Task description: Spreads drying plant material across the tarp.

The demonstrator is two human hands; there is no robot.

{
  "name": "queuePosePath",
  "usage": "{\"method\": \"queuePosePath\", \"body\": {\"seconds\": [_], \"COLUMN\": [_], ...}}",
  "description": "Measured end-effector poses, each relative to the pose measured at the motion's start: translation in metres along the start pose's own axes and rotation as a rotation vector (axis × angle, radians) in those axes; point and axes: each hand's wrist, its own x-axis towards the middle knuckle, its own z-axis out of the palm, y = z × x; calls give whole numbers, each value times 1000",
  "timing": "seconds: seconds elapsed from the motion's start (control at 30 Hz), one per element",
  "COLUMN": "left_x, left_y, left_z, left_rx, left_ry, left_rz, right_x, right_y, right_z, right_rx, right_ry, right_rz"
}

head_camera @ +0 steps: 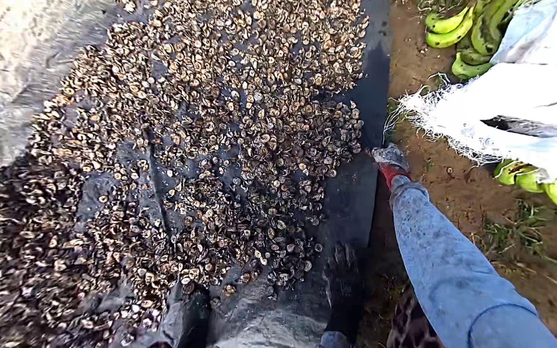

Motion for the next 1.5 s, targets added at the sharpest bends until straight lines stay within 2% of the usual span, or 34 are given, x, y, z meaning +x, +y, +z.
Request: {"method": "queuePosePath", "body": {"seconds": [0.07, 0.13, 0.2, 0.3, 0.4, 0.43, 0.47, 0.5, 0.53, 0.57, 0.6, 0.67, 0.7, 0.8, 0.87, 0.93, 1.0, 1.07, 1.1, 1.17, 1.23, 1.33, 1.43, 1.5], "left_x": [-9, -8, -4, -1, 1, 3, 5, 7, 12, 16, 21, 56, 80, 159, 209, 224, 210, 177, 157, 121, 95, 52, 31, 38], "left_y": [-10, -24, -34, -31, -27, -30, -35, -39, -36, -34, -41, -80, -108, -184, -200, -199, -203, -219, -227, -231, -209, -170, -157, -160], "left_z": [-21, -34, -40, -39, -31, -25, -19, -18, -35, -58, -75, -94, -107, -131, -141, -136, -124, -123, -118, -102, -74, -41, -55, -74], "left_rx": [-110, -275, -524, -732, -768, -737, -688, -646, -611, -577, -552, -439, -378, -216, -151, -191, -195, -188, -184, -236, -248, -233, -381, -530], "left_ry": [-190, -292, -342, -361, -431, -451, -475, -488, -507, -442, -264, 216, 325, 399, 377, 261, 212, 226, 272, 170, 59, 62, -15, 96], "left_rz": [-99, -123, -45, 95, 162, 203, 270, 341, 338, 295, 231, 114, 45, -121, -183, -98, 96, 173, 129, -36, -72, -89, -179, -192], "right_x": [21, 45, 51, 37, 7, 10, 25, 49, 68, 76, 74, 76, 84, 95, 70, 33, 17, 17, 18, 8, -21, -67, -90, -77], "right_y": [18, 36, 38, 48, 33, 32, 37, 46, 45, 29, 8, -37, -56, -81, -71, -53, -39, -47, -52, -40, -1, 45, 48, 22], "right_z": [16, 36, 33, 13, -17, -12, 3, 24, 33, 30, 26, 37, 53, 126, 167, 191, 186, 160, 150, 157, 186, 224, 215, 185], "right_rx": [-58, -51, -43, 77, 47, 47, 47, 45, 30, -24, -120, -318, -403, -505, -485, -498, -458, -384, -365, -412, -469, -538, -512, -407], "right_ry": [-153, -40, 37, -6, -106, -54, 114, 361, 502, 550, 520, 406, 337, 238, 240, 205, 156, 140, 132, 110, 73, 12, -136, -178], "right_rz": [-87, -169, -185, -245, -87, -64, -92, -179, -292, -395, -499, -643, -665, -634, -663, -797, -931, -891, -839, -780, -793, -810, -869, -814]}}
